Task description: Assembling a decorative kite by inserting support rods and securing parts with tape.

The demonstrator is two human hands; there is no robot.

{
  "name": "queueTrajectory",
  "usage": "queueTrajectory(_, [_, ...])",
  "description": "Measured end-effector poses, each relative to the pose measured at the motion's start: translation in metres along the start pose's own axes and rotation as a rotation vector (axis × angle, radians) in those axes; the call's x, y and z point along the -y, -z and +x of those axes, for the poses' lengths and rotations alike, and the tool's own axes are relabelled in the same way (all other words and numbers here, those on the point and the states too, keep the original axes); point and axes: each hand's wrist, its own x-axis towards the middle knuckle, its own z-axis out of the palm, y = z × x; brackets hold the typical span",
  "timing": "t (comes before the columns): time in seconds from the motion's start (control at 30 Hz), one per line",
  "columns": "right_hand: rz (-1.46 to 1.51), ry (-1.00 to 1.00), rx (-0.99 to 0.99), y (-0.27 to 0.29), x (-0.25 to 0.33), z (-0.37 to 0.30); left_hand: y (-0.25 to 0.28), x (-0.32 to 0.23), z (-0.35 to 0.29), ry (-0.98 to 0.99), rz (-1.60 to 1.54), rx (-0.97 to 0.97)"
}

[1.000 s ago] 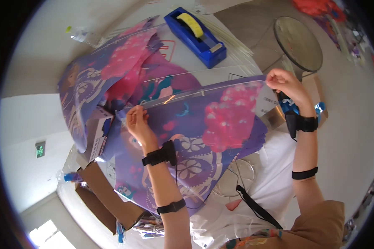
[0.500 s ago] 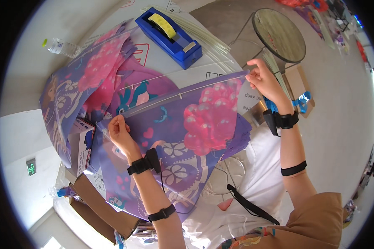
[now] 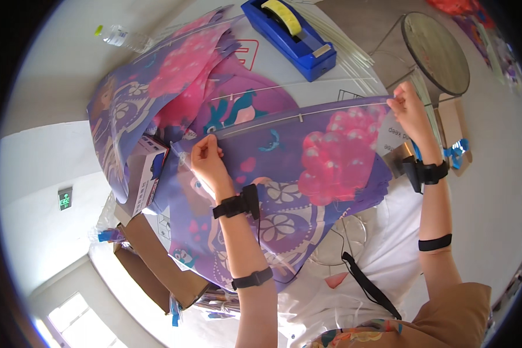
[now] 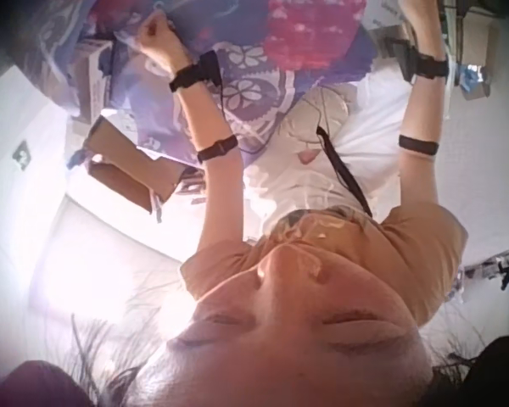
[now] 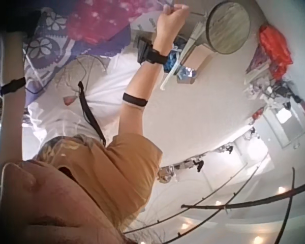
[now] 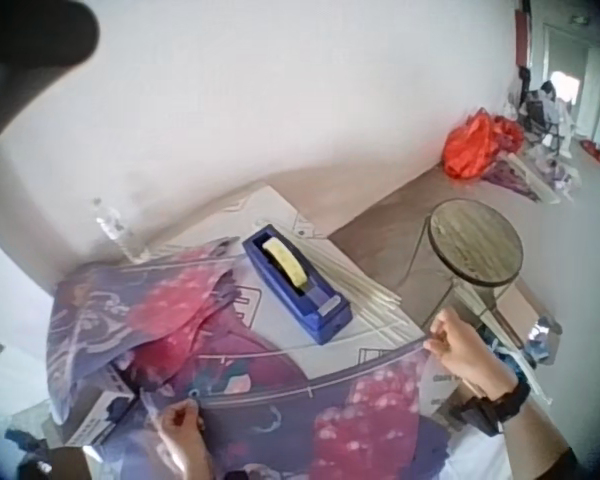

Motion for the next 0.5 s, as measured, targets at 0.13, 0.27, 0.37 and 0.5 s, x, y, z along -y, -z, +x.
queueTrajectory(0.13, [-0.007,0.010,-0.016,-0.007,0.005,-0.001,0.005,-0.004,0.001,0.003,0.097,-0.038])
queueTrajectory(0.27, [-0.014,-0.002,-0.023,-0.005,0.002,0.000,0.001,-0.005,0.000,-0.006,0.154,-0.014])
queueTrajectory(0.37, [-0.014,-0.015,-0.040,-0.004,0.004,0.000,0.000,-0.003,0.000,-0.007,0.171,-0.018])
queueTrajectory(0.5, [-0.041,-0.016,-0.089,-0.002,0.004,0.000,-0.006,0.003,-0.002,-0.048,0.248,-0.032])
